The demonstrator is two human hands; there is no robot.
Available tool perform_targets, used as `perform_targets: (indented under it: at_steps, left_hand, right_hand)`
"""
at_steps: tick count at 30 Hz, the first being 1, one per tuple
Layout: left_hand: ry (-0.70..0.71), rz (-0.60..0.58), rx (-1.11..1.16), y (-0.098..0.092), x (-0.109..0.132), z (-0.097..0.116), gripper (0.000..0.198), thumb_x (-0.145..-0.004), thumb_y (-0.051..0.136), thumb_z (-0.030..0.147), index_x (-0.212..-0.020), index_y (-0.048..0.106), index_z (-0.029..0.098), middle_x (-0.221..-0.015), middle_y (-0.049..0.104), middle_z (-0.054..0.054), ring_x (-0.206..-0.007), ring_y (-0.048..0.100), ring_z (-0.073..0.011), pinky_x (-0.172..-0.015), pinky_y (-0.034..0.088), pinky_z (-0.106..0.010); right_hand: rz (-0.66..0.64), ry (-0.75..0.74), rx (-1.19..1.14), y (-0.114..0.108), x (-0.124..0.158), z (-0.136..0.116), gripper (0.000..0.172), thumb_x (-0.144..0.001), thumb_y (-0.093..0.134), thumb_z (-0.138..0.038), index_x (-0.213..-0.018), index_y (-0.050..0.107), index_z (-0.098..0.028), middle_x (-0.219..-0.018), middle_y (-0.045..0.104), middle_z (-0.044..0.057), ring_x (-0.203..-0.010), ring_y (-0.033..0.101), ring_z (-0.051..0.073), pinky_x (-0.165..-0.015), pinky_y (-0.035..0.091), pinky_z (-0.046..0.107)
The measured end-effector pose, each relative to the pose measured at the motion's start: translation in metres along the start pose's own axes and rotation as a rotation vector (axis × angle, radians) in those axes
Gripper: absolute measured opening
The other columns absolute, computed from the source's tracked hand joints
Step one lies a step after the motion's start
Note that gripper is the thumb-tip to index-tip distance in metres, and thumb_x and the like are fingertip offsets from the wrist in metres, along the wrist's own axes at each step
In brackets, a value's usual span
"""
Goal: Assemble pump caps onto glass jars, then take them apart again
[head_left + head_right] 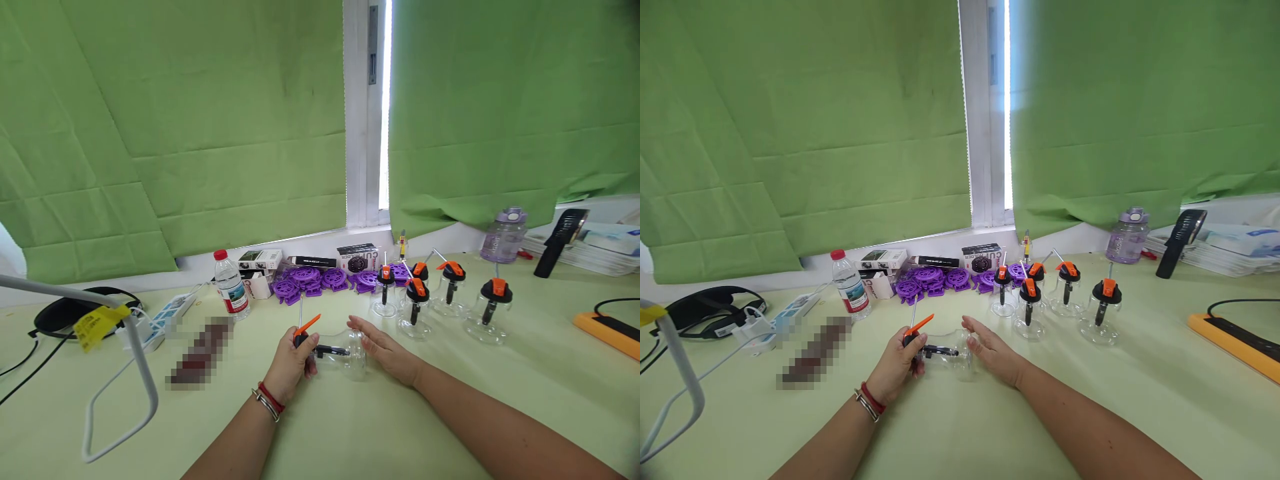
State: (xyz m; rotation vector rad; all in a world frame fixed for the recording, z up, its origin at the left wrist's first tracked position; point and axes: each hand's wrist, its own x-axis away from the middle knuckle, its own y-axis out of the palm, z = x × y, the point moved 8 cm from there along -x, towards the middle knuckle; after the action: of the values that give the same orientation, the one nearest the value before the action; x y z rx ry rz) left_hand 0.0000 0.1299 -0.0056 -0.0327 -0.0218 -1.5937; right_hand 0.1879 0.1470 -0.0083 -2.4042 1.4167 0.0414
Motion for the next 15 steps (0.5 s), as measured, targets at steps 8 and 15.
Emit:
perform_targets:
  at_steps: [8, 15]
  left_hand:
    - [-0.033, 0.034, 0.047, -0.002, -0.001, -0.003, 0.040, -0.072, 0.062, 0.052, -0.081, 0.040, 0.021, -0.057, 0.051, 0.008, -0.035, 0.050, -0.0074, -0.032, 0.029, -0.017]
    - [-0.033, 0.032, 0.035, -0.001, -0.001, -0.001, 0.043, -0.069, 0.064, 0.054, -0.082, 0.040, 0.021, -0.057, 0.050, 0.009, -0.035, 0.051, -0.0073, -0.031, 0.030, -0.017]
  right_hand:
    - [-0.001, -0.172, 0.069, 0.004, 0.004, -0.016, 0.076, -0.067, 0.072, -0.040, -0.130, 0.032, -0.025, -0.130, 0.041, 0.012, -0.117, 0.041, 0.025, -0.096, 0.036, 0.040]
    - [0.017, -0.117, 0.125, 0.003, 0.005, -0.007, 0.069, -0.066, 0.072, -0.034, -0.126, 0.039, -0.025, -0.125, 0.043, 0.009, -0.112, 0.043, 0.025, -0.096, 0.038, 0.040]
